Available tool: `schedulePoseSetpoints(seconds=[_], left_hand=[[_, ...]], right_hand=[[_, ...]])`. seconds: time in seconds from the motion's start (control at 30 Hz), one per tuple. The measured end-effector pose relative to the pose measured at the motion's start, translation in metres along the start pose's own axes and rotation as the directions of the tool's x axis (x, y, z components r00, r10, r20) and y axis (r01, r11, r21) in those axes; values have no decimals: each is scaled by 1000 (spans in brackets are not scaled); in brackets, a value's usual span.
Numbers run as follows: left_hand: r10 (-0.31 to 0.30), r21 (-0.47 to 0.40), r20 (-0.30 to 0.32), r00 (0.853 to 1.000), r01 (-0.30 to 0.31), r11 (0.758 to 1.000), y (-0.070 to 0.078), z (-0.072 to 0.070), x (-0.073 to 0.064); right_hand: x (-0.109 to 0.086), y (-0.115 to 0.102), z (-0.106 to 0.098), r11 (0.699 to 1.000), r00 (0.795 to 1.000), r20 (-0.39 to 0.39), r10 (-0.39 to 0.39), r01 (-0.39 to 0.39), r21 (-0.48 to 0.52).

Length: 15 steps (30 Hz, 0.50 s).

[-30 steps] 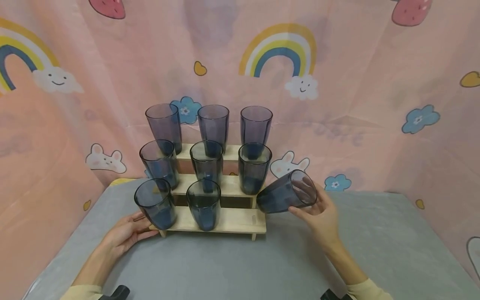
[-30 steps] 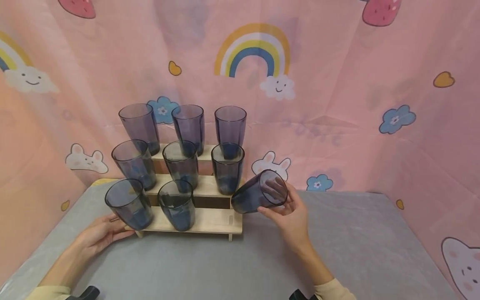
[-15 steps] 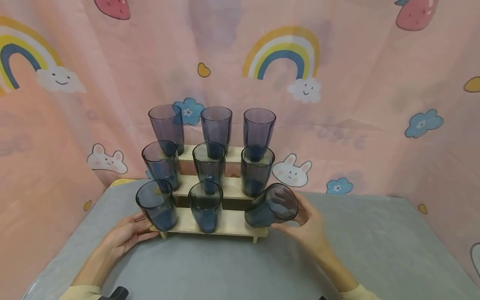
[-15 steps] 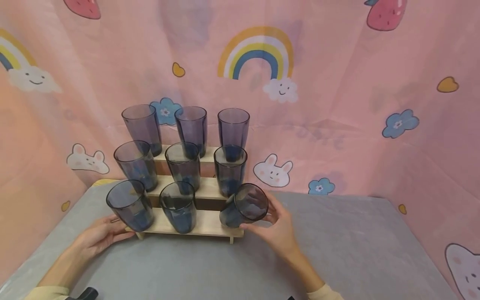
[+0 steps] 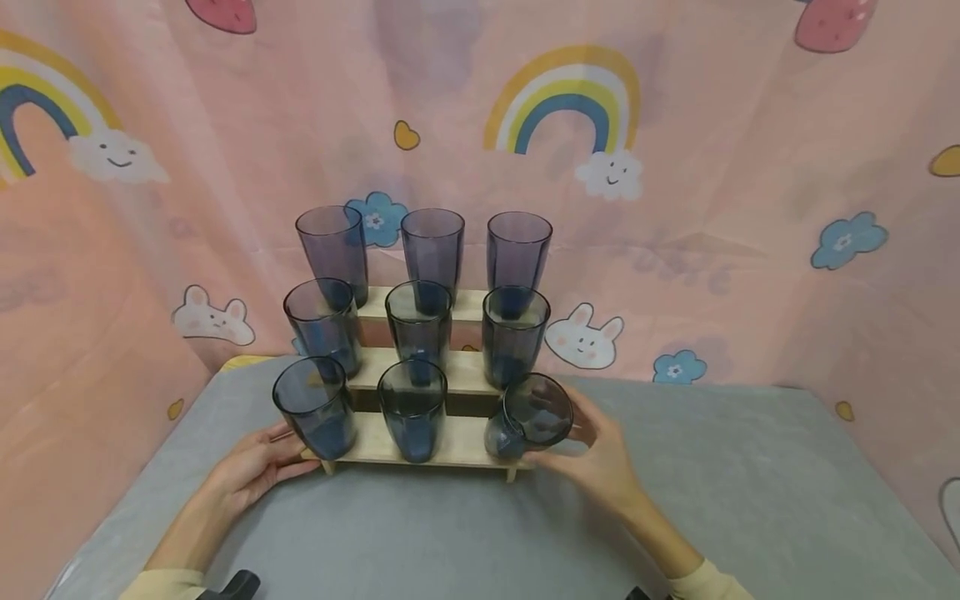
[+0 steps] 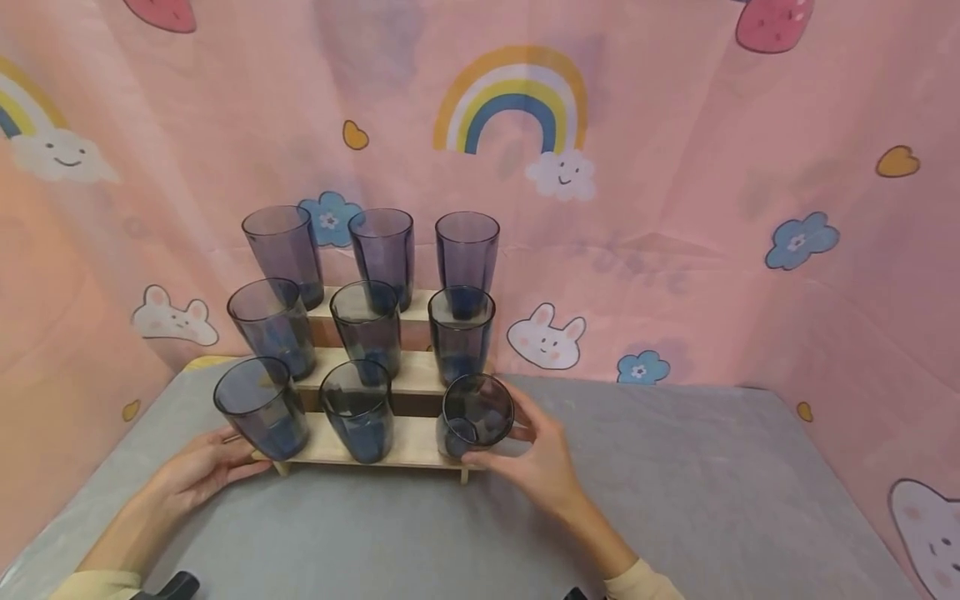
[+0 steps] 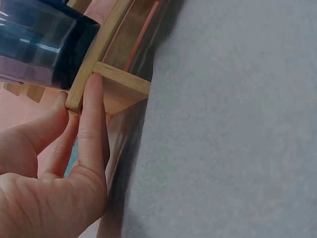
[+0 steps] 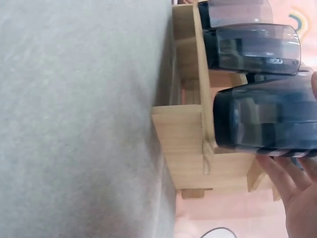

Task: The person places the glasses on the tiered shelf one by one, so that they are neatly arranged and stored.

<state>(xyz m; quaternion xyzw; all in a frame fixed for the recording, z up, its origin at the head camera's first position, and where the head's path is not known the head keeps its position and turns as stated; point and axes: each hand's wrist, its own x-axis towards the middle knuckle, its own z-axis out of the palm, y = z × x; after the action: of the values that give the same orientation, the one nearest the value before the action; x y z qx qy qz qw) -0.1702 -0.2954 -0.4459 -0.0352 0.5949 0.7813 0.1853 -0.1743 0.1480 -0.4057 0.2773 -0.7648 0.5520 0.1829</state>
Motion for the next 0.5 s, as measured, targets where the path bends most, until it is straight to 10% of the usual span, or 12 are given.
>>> schedulePoseSetpoints(seconds=[0.5], left_hand=[[2, -18, -6, 1000, -2, 1000, -3, 0, -1]], right_hand=[[5, -3, 4, 984, 986, 35, 166, -163, -69]])
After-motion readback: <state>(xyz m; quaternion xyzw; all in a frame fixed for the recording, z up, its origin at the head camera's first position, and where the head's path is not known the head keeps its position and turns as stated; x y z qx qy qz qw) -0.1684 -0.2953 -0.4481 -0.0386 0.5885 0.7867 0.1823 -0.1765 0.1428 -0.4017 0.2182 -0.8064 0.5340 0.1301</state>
